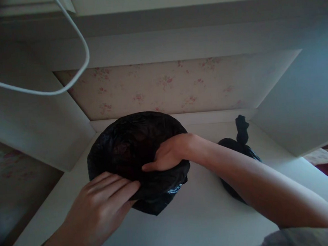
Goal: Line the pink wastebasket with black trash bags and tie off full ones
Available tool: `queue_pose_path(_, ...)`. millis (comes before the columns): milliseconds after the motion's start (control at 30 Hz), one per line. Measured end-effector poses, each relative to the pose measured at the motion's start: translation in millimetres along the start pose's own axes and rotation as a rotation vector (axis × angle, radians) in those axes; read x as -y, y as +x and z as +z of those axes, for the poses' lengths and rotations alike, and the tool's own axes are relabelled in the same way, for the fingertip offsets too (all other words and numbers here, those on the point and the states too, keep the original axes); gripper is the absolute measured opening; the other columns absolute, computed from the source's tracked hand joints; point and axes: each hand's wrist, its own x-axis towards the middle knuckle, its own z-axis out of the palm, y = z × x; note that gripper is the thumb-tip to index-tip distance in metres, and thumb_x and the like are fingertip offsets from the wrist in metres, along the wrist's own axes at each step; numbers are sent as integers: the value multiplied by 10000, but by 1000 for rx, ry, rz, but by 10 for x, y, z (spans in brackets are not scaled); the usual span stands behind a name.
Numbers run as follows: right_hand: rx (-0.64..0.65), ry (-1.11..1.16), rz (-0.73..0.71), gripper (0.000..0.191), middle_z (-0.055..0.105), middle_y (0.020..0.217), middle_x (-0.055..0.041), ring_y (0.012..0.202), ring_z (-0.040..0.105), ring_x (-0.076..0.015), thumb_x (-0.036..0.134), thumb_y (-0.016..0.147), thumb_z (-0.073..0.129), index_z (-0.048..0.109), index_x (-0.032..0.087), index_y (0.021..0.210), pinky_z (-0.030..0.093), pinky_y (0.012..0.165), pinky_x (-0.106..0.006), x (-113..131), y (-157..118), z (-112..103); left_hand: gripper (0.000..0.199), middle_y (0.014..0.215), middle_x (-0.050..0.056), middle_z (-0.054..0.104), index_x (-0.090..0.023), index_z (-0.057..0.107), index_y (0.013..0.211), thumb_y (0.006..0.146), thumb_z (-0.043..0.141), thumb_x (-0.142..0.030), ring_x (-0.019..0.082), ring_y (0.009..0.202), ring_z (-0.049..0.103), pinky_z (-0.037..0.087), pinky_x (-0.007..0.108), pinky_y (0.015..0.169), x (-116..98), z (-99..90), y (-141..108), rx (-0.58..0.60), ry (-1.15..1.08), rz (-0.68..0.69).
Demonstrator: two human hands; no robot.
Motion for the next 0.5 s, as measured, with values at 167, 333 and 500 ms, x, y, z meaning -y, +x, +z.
queue_pose_path(167, 140, 30, 114, 853, 773, 745, -131, 736, 746, -256, 744, 1012, 248, 824, 165, 766, 562, 738, -403, 125, -193, -92, 237, 822, -20, 730, -229, 710, 921, 906, 584, -29, 189, 796, 689, 515, 359, 783, 342, -211, -41, 186, -102, 16)
queue_pose_path(333, -6, 171, -98, 737, 777, 1214, -143, 1126, 720, -284, 632, 1072, 248, 776, 140, 1221, 510, 989, -401, 123, -210, -149, 339, 1086, -64, 782, -300, 727, 1066, 944, 569, -26, 137, 1109, 703, 260, 390, 1273, 823, -363, -40, 392, -237, 61)
queue_pose_path(500, 181, 237, -138, 771, 724, 1349, -135, 1235, 677, -323, 730, 1024, 273, 676, 197, 1408, 482, 1031, -440, 49, -192, -125, 471, 1282, -39, 749, -322, 715, 1224, 953, 478, -18, 159, 1279, 645, 167, 450, 1333, 1064, -432, -154, 346, -7, 53)
